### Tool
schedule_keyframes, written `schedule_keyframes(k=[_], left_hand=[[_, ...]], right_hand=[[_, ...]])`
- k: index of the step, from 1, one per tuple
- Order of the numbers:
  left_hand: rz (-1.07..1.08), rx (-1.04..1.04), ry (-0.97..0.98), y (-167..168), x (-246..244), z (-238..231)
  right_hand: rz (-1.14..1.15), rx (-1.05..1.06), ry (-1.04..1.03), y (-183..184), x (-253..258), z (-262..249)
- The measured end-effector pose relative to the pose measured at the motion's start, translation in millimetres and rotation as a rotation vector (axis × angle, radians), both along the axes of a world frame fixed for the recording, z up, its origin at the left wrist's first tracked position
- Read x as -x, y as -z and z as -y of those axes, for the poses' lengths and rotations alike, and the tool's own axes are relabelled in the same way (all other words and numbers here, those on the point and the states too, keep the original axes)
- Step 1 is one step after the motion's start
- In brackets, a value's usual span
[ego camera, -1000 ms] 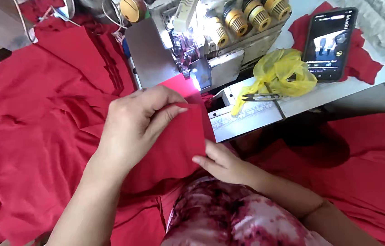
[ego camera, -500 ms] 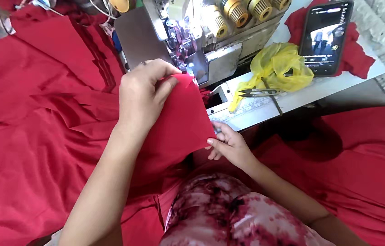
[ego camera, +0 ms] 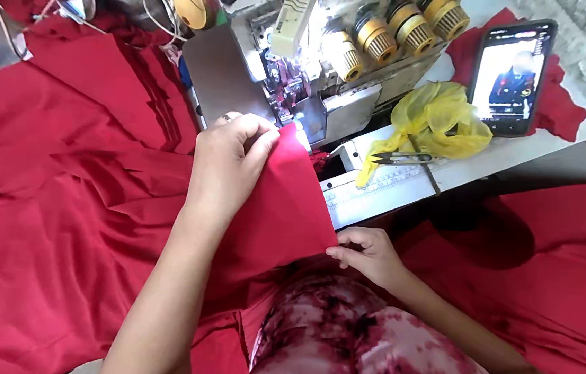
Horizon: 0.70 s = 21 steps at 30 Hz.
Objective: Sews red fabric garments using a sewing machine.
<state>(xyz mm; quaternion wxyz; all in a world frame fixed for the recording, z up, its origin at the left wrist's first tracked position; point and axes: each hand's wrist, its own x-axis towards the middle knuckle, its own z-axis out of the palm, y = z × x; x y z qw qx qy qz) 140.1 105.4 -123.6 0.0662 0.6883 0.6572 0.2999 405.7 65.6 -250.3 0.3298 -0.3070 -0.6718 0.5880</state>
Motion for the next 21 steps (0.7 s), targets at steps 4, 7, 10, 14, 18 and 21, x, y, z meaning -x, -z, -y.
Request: schedule_keyframes(k=[4, 7, 10, 14, 18, 21], left_hand=[[0.064, 0.101, -0.051, -5, 0, -5], [0.095, 0.139, -0.041, -6, 7, -18], [0.078, 0.069, 0.010, 0, 16, -32], [-0.006, -0.047, 0.088, 1, 10, -10], [-0.028, -0.099, 0.294, 30, -12, 55], [-0.312, -0.169, 0.351, 67, -22, 78]], right_hand=[[-0.092, 0.025, -0.066, 1, -6, 1], [-0.179, -0.014, -0.085, -11, -6, -7], [-0.244, 0.006, -0.139, -27, -5, -19], [-0.374, 0.276, -0.198, -47, -2, -16], [-0.330, 0.311, -0.196, -56, 10, -23], [-0.261, 0.244, -0.129, -60, 28, -39]])
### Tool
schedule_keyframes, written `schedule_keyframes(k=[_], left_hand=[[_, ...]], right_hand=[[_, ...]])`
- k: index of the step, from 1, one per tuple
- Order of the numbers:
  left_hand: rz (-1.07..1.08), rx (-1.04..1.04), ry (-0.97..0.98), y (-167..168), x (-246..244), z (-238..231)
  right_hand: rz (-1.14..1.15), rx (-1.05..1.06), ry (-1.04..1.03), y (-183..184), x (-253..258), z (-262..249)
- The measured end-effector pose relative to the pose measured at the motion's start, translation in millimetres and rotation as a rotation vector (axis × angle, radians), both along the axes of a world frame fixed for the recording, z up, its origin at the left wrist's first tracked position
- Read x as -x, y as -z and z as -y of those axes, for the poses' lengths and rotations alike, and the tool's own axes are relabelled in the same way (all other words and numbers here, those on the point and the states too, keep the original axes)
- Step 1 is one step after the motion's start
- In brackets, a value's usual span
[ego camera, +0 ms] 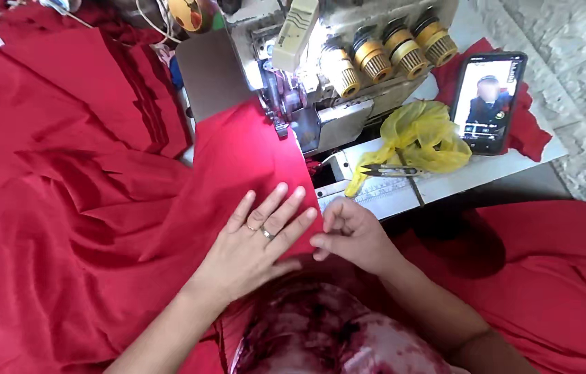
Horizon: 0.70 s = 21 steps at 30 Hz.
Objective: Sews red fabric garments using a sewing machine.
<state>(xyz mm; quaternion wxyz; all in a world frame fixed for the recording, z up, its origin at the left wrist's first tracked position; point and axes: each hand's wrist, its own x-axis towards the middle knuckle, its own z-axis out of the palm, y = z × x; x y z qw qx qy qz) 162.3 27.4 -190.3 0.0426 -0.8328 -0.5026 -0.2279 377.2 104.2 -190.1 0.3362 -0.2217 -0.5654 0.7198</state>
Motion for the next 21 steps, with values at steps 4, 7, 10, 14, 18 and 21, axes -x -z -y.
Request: schedule_keyframes(k=[4, 7, 10, 14, 18, 21], left_hand=[[0.005, -0.132, 0.039, -13, 20, -22], [0.033, -0.139, 0.082, -35, 30, -46], [0.037, -0.076, 0.035, -48, 38, -70], [-0.021, 0.024, 0.014, -61, 55, -98], [0.001, 0.068, -0.116, -70, 64, -114], [0.104, 0.112, -0.287, -63, 66, -116]], right_hand=[[0.019, -0.126, 0.061, -4, 25, -29], [0.056, -0.342, 0.106, -9, 41, -49], [0.116, -0.556, 0.207, -8, 52, -62], [0.224, -0.676, 0.248, -4, 52, -63], [0.226, -0.663, 0.189, 0, 46, -56], [0.194, -0.717, 0.144, 0, 43, -49]])
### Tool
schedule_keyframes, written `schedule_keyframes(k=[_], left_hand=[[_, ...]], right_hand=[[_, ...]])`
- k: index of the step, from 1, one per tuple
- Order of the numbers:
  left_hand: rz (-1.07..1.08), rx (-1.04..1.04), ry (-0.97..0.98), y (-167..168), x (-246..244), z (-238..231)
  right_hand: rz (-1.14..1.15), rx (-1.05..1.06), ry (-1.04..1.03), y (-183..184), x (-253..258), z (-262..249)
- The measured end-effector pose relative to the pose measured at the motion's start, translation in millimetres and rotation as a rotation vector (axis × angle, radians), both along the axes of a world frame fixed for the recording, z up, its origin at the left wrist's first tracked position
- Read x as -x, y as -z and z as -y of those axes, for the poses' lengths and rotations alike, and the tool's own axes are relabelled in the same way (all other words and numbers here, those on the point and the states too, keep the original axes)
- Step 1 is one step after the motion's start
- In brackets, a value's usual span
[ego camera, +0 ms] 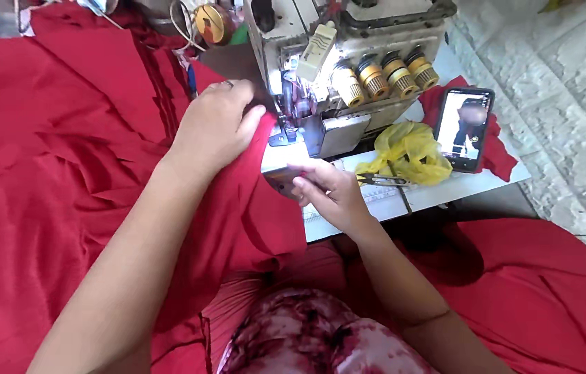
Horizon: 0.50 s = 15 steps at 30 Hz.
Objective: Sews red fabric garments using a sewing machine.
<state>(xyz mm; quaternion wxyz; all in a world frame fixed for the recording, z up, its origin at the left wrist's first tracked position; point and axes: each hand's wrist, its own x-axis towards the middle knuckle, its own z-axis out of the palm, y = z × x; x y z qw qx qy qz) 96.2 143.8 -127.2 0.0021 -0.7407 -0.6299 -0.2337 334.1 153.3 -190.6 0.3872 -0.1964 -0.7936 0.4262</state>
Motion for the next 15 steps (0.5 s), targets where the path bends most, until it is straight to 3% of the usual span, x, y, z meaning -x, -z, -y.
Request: schedule_keyframes(k=[3, 8, 11, 15], left_hand=[[0.037, -0.225, -0.047, 38, 19, 7], [0.132, 0.005, -0.286, -2, -27, 98], [0.148, -0.006, -0.248, 9, -57, 126], [0.155, -0.018, -0.119, 14, -76, 109]], right_hand=[[-0.018, -0.043, -0.075, 2, -2, 7], [-0.145, -0.147, -0.137, 12, 6, 17], [-0.095, -0.201, -0.254, 9, 10, 14], [0.002, -0.231, -0.216, -1, 0, -10]])
